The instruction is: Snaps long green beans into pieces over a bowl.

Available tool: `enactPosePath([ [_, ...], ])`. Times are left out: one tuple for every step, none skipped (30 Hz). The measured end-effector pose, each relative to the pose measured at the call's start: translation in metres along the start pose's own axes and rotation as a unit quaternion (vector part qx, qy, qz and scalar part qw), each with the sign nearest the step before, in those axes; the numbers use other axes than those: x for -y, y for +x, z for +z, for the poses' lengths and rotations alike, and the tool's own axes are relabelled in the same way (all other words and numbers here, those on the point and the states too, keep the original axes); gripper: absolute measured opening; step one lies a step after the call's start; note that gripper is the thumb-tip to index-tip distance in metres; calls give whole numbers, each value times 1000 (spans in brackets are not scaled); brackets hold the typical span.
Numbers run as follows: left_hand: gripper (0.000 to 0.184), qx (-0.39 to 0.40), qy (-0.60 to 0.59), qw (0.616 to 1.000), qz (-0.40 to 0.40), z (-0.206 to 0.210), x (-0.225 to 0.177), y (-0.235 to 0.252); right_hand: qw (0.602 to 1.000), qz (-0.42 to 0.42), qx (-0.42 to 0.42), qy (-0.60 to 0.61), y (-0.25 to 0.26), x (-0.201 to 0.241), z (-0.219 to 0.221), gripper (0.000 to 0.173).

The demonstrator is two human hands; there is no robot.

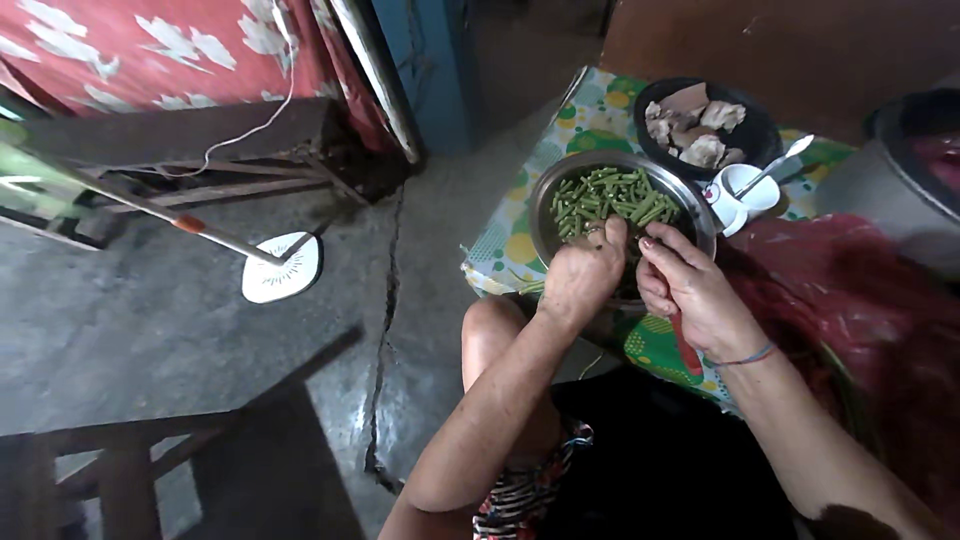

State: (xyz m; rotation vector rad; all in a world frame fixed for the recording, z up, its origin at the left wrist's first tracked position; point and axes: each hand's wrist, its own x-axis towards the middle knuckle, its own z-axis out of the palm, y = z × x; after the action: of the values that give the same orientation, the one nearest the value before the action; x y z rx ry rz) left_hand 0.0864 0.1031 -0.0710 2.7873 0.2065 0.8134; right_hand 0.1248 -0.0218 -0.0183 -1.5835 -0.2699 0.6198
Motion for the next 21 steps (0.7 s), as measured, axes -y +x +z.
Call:
enactPosePath([
  [17,-6,0,1000,10,0,-1,-1,1000,4,-10,12,1,0,1,15],
  [17,-10,-2,1000,19,1,-3,-2,999,15,-18,22,3,0,2,11],
  [17,-11,-5,1000,26,1,-4,-2,999,30,-28,33,6,0,2,9],
  [17,-16,-6,999,32,2,-4,-3,997,46,-40,44,8,1,2,9],
  [16,-25,-15,999,37,2,-4,-3,995,63,-55,52,11,2,1,9],
  [15,-33,-34,998,36,2,-4,-4,993,80,-66,60,14,3,0,11],
  [15,-28,-67,997,24,1,-4,-4,991,96,-68,68,16,3,-2,12],
  [19,0,-111,994,1,-3,-3,-2,990,108,-59,73,16,4,-5,15],
  [25,41,-162,986,-29,-9,-1,0,990,115,-43,73,17,5,-8,19],
  [31,83,-209,973,-58,-15,2,4,991,115,-27,69,16,5,-11,25],
  [33,110,-246,960,-77,-19,7,7,993,104,-20,61,15,5,-12,30],
  [35,125,-278,948,-88,-22,11,8,996,75,-18,45,13,4,-13,32],
  [37,134,-305,938,-91,-23,14,9,999,31,-15,23,12,3,-14,28],
  [40,144,-329,929,-92,-23,16,8,1000,-18,-2,-12,11,1,-15,25],
  [47,155,-352,918,-93,-23,17,8,997,-59,12,-53,10,1,-16,35],
  [55,163,-374,908,-92,-23,16,6,992,-86,20,-91,10,1,-16,41],
  [62,169,-392,900,-89,-23,16,6,986,-108,28,-121,11,2,-15,39],
  [67,171,-407,894,-81,-22,15,6,981,-125,31,-144,13,2,-14,32],
  [71,175,-420,888,-71,-22,16,6,977,-135,33,-164,14,2,-12,24],
  [72,178,-435,880,-62,-22,16,6,973,-141,32,-178,15,2,-12,18],
  [72,180,-451,873,-53,-22,16,6,972,-149,30,-179,16,1,-13,14],
])
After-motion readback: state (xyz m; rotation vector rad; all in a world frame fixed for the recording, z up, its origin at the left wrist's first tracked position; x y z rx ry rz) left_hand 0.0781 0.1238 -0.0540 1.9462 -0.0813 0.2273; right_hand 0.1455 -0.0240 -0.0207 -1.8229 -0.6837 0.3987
